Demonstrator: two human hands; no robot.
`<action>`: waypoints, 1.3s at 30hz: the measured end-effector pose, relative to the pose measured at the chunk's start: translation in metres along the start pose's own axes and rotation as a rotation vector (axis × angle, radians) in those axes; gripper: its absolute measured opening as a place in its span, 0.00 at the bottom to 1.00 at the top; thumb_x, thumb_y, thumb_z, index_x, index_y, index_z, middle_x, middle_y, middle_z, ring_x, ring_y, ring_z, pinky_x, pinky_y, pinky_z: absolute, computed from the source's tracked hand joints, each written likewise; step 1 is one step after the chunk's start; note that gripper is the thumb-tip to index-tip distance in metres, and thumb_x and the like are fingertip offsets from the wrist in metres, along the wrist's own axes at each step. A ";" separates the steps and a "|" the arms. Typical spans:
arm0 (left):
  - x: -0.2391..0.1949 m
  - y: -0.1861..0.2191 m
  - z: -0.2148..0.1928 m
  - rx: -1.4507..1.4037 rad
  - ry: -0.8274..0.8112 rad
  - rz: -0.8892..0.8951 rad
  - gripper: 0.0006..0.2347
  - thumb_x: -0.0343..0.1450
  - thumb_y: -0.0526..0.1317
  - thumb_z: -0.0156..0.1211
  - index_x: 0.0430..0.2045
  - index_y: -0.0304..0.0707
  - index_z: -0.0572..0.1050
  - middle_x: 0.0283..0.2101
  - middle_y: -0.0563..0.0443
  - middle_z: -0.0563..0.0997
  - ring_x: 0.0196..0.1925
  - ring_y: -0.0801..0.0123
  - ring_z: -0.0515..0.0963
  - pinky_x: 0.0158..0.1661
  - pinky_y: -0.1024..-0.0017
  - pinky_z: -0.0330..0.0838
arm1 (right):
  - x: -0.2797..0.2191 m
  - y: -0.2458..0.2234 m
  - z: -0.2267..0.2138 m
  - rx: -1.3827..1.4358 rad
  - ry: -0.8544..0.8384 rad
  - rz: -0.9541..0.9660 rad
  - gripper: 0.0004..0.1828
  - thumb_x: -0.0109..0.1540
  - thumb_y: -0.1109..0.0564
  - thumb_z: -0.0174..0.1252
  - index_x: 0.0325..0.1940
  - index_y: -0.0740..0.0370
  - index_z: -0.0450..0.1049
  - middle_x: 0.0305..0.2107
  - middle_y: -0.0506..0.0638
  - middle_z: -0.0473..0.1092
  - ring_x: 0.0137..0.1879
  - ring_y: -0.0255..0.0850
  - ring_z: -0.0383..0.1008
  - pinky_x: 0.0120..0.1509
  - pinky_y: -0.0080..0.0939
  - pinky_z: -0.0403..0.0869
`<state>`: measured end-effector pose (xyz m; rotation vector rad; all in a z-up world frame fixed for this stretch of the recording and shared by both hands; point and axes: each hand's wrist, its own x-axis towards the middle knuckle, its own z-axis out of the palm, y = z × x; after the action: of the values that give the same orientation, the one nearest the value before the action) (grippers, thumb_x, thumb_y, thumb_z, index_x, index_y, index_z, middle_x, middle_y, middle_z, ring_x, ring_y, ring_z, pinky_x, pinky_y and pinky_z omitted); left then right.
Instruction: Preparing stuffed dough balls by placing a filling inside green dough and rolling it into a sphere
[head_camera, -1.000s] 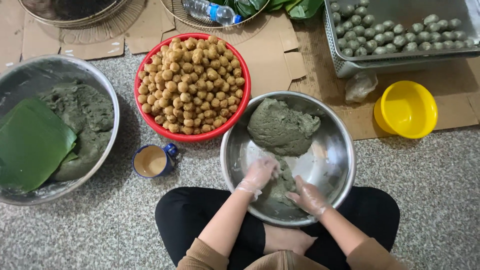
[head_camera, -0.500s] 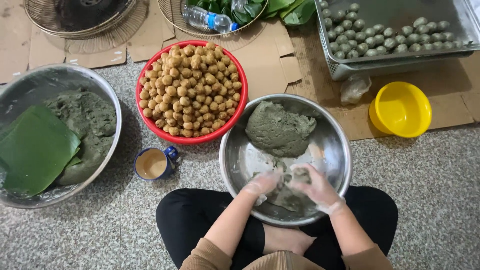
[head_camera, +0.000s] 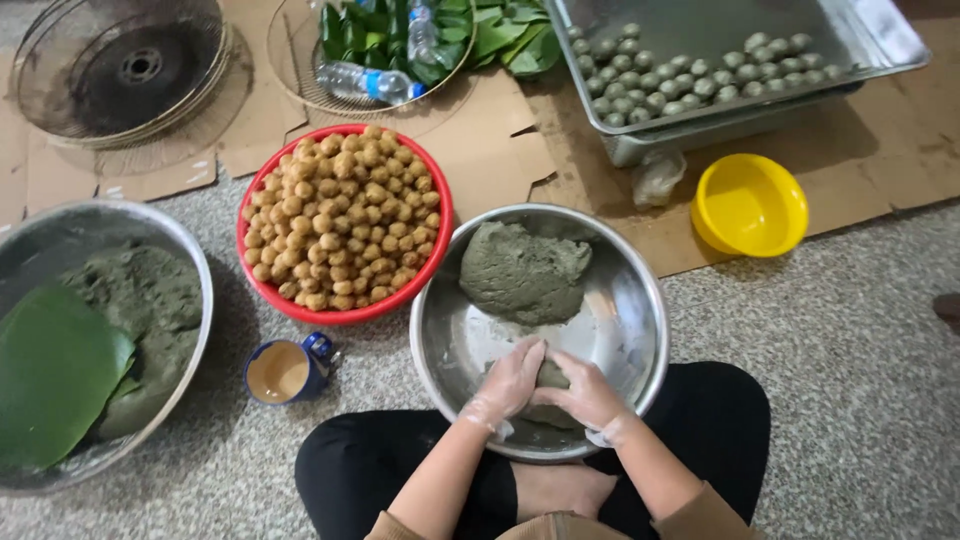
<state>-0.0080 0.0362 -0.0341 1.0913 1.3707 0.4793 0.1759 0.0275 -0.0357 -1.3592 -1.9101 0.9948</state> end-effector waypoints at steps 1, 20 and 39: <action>0.015 -0.026 0.007 0.221 -0.032 0.107 0.27 0.71 0.56 0.57 0.62 0.45 0.66 0.64 0.40 0.73 0.67 0.47 0.71 0.67 0.54 0.66 | -0.001 0.008 0.000 0.070 -0.097 0.054 0.39 0.47 0.42 0.80 0.59 0.54 0.75 0.46 0.53 0.78 0.55 0.48 0.79 0.59 0.52 0.76; -0.013 0.024 0.004 -0.668 0.119 -0.069 0.16 0.76 0.47 0.48 0.49 0.33 0.75 0.16 0.37 0.72 0.04 0.64 0.63 0.05 0.72 0.55 | 0.011 -0.017 -0.007 0.607 0.029 0.622 0.25 0.44 0.48 0.79 0.46 0.48 0.86 0.37 0.53 0.80 0.45 0.39 0.79 0.53 0.39 0.76; -0.028 -0.003 0.021 -1.409 -0.053 -0.059 0.17 0.74 0.47 0.51 0.53 0.42 0.78 0.50 0.42 0.83 0.51 0.52 0.81 0.54 0.56 0.72 | 0.054 -0.142 0.028 -0.196 -0.232 0.794 0.87 0.22 0.08 0.36 0.80 0.36 0.20 0.69 0.80 0.10 0.72 0.79 0.05 0.64 0.87 0.15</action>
<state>0.0046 0.0046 -0.0246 -0.1049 0.6798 1.1074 0.0642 0.0435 0.0690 -2.2923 -1.6565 1.3956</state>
